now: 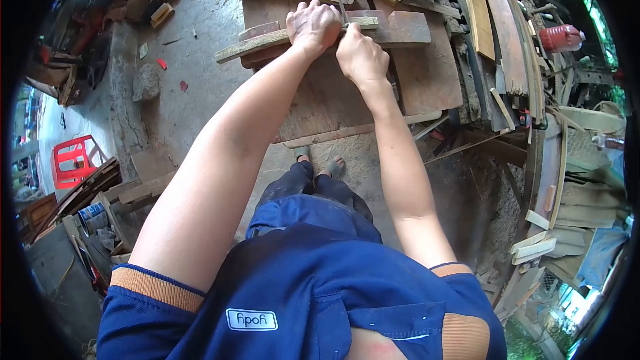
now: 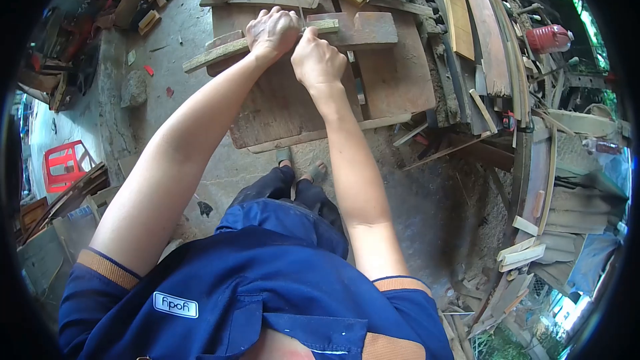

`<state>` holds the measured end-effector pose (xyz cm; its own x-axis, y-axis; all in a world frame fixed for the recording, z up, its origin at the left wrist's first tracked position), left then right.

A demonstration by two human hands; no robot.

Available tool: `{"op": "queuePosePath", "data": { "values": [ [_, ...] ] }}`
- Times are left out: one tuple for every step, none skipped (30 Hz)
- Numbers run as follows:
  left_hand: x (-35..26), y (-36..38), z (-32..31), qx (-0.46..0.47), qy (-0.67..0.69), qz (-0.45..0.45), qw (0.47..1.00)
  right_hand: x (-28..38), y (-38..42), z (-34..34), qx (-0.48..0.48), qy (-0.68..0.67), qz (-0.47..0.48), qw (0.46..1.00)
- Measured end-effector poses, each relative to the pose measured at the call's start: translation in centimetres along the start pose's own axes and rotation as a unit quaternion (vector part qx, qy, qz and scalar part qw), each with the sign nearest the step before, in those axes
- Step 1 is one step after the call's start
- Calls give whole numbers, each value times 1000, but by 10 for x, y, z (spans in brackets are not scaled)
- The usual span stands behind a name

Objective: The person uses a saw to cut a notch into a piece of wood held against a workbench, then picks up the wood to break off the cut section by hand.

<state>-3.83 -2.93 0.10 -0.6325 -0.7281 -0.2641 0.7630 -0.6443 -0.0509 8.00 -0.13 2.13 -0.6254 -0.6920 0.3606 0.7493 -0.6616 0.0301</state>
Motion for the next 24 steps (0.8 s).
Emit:
{"op": "queuePosePath", "data": {
  "values": [
    [1,0,-3,-4,7,3,1000,1,3,-2,-7,-5,1,1000],
    [0,-2,-6,-8,16,7,1000,0,9,-3,-14,-7,3,1000],
    [-1,-1,-4,-4,16,1,1000,-1,22,-1,-15,-4,5,1000],
    [0,-2,-4,-3,16,1,1000,0,40,2,0,-3,1,1000],
    [1,-1,-4,-11,14,-4,1000,-1,60,3,25,-1,-11,1000],
    [1,0,-3,-19,12,-8,1000,-1,70,3,50,0,-22,999],
    [2,1,-1,-26,2,-9,1000,1,68,1,56,-2,-19,998],
    [1,0,0,-6,-7,-4,1000,3,62,2,46,-6,-10,999],
    [2,-2,-4,-11,9,7,1000,1,51,5,28,-7,-3,1000],
    [1,-3,-6,-16,27,17,999,-4,31,0,5,-8,5,1000],
    [-1,-1,-1,-4,14,10,1000,-3,13,-1,-1,-8,0,1000],
    [-1,-1,-2,-4,14,8,1000,1,3,-1,-6,-10,-4,1000],
    [1,-1,-4,-5,11,5,1000,0,8,0,-8,-11,-7,1000],
    [1,-3,-6,-8,9,3,1000,-1,14,0,-10,-12,-8,1000],
    [-1,-2,-5,-6,12,-2,1000,0,22,0,-11,-12,-5,1000],
    [0,-1,-4,-5,14,-5,1000,0,39,2,-4,-7,-7,1000],
    [1,1,0,-14,1,-19,1000,-1,57,2,16,-3,-17,1000],
    [1,0,-1,-24,-4,-20,999,-2,67,1,38,1,-27,999],
    [2,-3,-2,-20,-7,-12,1000,0,65,0,44,0,-24,999],
    [2,-2,-4,-13,-10,-9,1000,2,60,0,32,-1,-12,999],
    [3,-3,-6,-21,-1,-3,1000,1,51,2,15,0,-1,1000],
    [2,-2,-6,-29,12,0,1000,-2,34,-2,-11,-2,5,1000],
    [-1,-1,0,5,4,3,1000,-1,16,-2,-16,-3,2,1000],
    [-1,-1,1,6,0,3,1000,0,6,-2,-20,-6,1,1000]
  ]
}}
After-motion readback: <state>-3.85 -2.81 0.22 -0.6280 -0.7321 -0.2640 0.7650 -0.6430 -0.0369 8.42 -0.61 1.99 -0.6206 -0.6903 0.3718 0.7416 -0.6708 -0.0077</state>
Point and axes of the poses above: each hand's wrist, its own y-axis away from the middle knuckle, its own z-axis out of the back of the hand, x = y × z, the point moved 3 cm from there along -y, towards the middle knuckle, and after that the axes turned 8 degrees about z, right-handed, at the moved point
